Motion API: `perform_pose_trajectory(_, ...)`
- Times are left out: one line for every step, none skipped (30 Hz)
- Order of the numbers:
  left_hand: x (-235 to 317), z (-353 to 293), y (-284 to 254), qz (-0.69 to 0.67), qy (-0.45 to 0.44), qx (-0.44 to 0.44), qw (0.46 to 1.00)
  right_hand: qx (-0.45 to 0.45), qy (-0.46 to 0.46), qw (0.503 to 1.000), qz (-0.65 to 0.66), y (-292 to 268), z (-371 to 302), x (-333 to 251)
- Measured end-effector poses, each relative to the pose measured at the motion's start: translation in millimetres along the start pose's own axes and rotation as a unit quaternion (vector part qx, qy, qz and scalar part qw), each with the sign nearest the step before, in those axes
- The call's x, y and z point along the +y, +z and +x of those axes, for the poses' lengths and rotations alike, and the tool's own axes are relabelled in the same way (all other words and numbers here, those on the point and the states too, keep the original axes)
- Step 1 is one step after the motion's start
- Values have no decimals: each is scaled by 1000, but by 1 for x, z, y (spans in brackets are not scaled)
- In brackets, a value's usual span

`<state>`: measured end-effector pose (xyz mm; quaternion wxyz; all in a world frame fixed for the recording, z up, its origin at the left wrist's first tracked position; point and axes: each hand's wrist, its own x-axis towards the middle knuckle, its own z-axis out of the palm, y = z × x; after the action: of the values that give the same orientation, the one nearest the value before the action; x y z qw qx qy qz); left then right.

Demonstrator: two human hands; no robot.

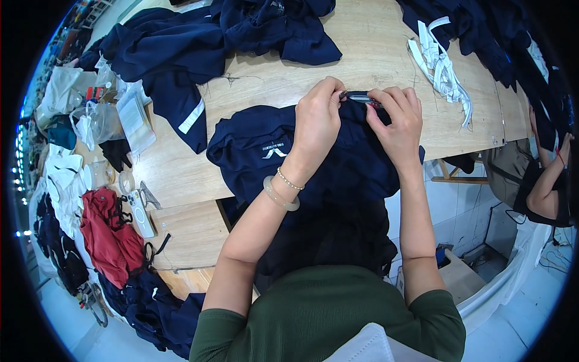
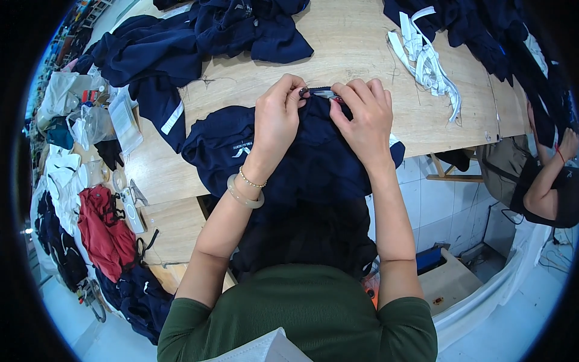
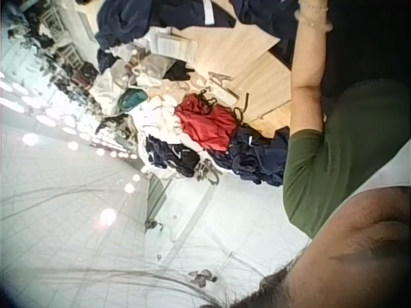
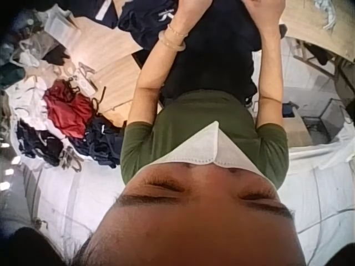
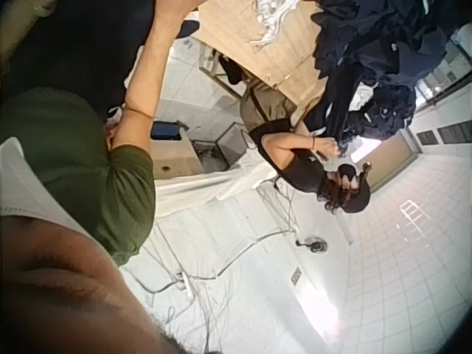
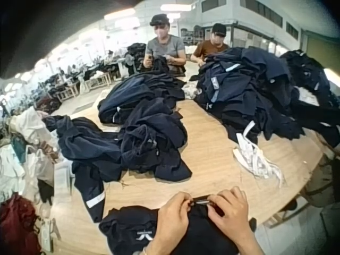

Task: Trimming excess threads and inspecting navy blue garments using small snips in a factory setting.

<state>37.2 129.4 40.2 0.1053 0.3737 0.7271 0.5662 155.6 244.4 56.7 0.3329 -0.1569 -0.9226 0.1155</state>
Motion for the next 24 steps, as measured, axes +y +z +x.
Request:
perform_pose_trajectory(0, 0, 0, -1, 0, 2, 1000, 1, -1, 1000, -1, 0, 0, 0)
perform_pose_trajectory(-1, 0, 0, -2, 1, 5, 1000, 1, 0, 1000, -1, 0, 0, 0)
perform_pose_trajectory(-1, 0, 0, -2, 1, 4, 1000, 2, -4, 1000, 1, 1, 0, 0)
perform_pose_trajectory(0, 0, 0, 2, 0, 2, 1000, 3, -7, 1000, 3, 1, 1, 0)
perform_pose_trajectory(0, 0, 0, 6, 0, -1, 1000, 3, -7, 1000, 3, 2, 0, 0)
perform_pose_trajectory(0, 0, 0, 6, 0, -1, 1000, 1, -10, 1000, 1, 3, 0, 0)
perform_pose_trajectory(-1, 0, 0, 6, 2, -2, 1000, 0, -12, 1000, -2, 4, 0, 1)
perform_pose_trajectory(-1, 0, 1, 5, 4, -3, 1000, 0, -12, 1000, -2, 4, 1, 1)
perform_pose_trajectory(-2, 0, 1, 5, 4, -3, 1000, 1, -17, 1000, -1, 5, 1, 1)
perform_pose_trajectory(-2, -1, 1, 4, 2, -4, 1000, 2, -22, 1000, -1, 5, 2, 2)
perform_pose_trajectory(-2, -1, 1, 4, -1, -5, 1000, 3, -22, 1000, -1, 6, 2, 2)
perform_pose_trajectory(-2, -1, 1, 4, -1, -5, 1000, -3, -21, 1000, 2, 6, 3, 3)
perform_pose_trajectory(-2, -1, 1, -9, -5, 0, 1000, -8, -20, 1000, 6, 6, 3, 4)
perform_pose_trajectory(-2, -1, 0, -22, -10, 6, 1000, -8, -20, 1000, 5, 5, 3, 5)
perform_pose_trajectory(0, -1, -1, -23, -9, 5, 1000, 3, 5, 999, 39, 4, 2, 9)
perform_pose_trajectory(2, -3, -2, -34, -24, 17, 999, 13, 29, 997, 73, 2, 1, 12)
perform_pose_trajectory(5, -5, -4, -44, -39, 29, 998, 13, 30, 997, 71, -1, 0, 17)
perform_pose_trajectory(11, -9, -6, -46, -38, 27, 998, 53, 105, 985, 126, -6, -2, 22)
perform_pose_trajectory(20, -15, -9, 16, 71, -33, 997, 93, 180, 963, 180, -11, -3, 27)
perform_pose_trajectory(27, -23, -10, 78, 180, -93, 976, 94, 181, 963, 178, -17, -4, 33)
perform_pose_trajectory(32, -36, -12, 102, 141, -149, 973, 93, 209, 957, 178, -23, -5, 37)
perform_pose_trajectory(31, -36, -10, 101, 143, -151, 973, 92, 237, 951, 177, -28, -7, 40)
perform_pose_trajectory(29, -37, -7, 137, 139, -119, 974, 88, 236, 952, 175, -32, -9, 41)
perform_pose_trajectory(29, -38, -4, 173, 134, -86, 972, 89, 237, 952, 175, -33, -10, 40)
